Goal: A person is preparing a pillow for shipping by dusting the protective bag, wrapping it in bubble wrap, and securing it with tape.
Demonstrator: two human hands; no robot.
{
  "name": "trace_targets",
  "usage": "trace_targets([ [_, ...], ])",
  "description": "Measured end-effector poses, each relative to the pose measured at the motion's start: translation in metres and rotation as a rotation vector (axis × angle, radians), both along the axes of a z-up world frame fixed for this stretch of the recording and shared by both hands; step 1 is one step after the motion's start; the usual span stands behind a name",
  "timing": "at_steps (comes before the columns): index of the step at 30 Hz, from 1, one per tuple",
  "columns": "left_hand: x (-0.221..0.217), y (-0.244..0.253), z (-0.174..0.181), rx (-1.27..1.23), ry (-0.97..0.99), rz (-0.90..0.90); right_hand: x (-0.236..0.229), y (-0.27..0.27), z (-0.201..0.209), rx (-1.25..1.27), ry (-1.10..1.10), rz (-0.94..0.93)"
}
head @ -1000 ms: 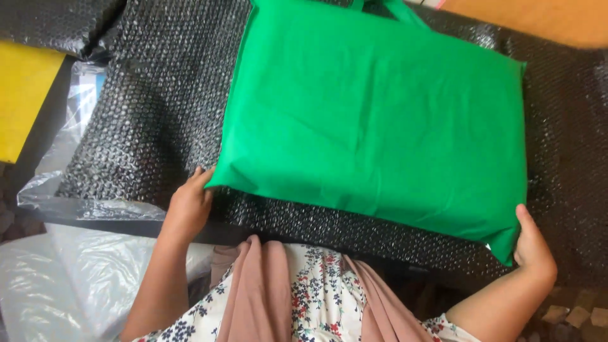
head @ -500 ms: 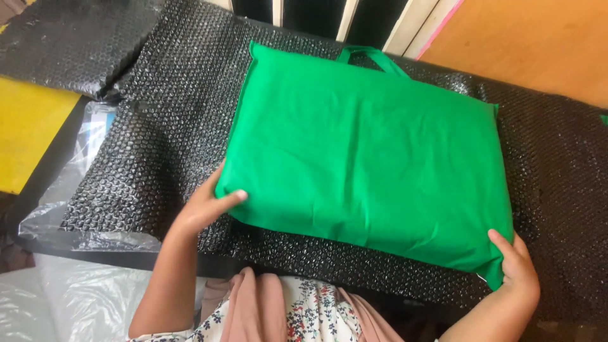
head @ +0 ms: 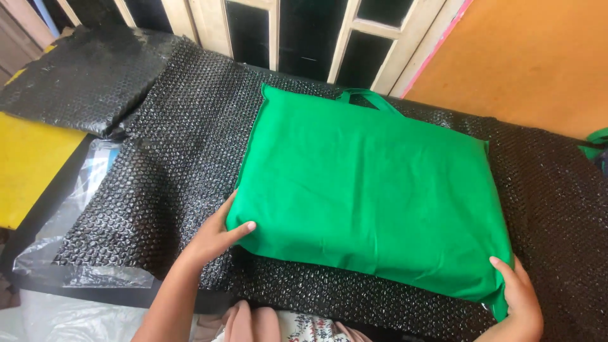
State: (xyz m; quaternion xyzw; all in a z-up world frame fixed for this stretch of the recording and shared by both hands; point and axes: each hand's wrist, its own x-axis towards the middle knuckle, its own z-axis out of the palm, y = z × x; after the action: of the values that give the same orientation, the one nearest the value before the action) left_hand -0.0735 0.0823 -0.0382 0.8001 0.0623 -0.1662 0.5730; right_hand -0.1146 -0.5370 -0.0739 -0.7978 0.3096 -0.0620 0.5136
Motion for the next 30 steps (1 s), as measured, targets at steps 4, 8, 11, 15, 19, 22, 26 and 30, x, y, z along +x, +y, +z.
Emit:
trace_targets([
  [4,-0.022,0.028,-0.008,0.317,-0.443,0.268,-0.003,0.046,0.045,-0.741,-0.141,0.113],
  [8,-0.040,0.107,-0.025,0.736,-0.852,0.497,0.009,0.155,0.096,-0.956,-0.608,0.479],
  [11,-0.050,0.169,-0.051,1.200,-0.631,0.713,0.020,0.230,0.095,-0.906,-0.628,0.829],
  [15,-0.040,0.212,-0.060,1.190,-0.193,0.672,0.033,0.311,0.067,-1.087,-0.715,1.209],
  [19,-0.026,0.221,-0.059,1.127,0.074,0.595,0.056,0.358,0.021,-1.233,-0.684,1.284],
  [22,-0.021,0.201,-0.022,0.930,0.088,0.528,0.054,0.363,0.023,-1.146,-0.795,1.173],
  [26,-0.023,0.230,-0.037,0.847,-0.070,0.576,0.054,0.353,0.032,-1.007,-0.864,1.107],
  [30,-0.025,0.271,-0.052,0.829,-0.130,0.592,0.059,0.354,0.026,-0.935,-0.863,1.061],
])
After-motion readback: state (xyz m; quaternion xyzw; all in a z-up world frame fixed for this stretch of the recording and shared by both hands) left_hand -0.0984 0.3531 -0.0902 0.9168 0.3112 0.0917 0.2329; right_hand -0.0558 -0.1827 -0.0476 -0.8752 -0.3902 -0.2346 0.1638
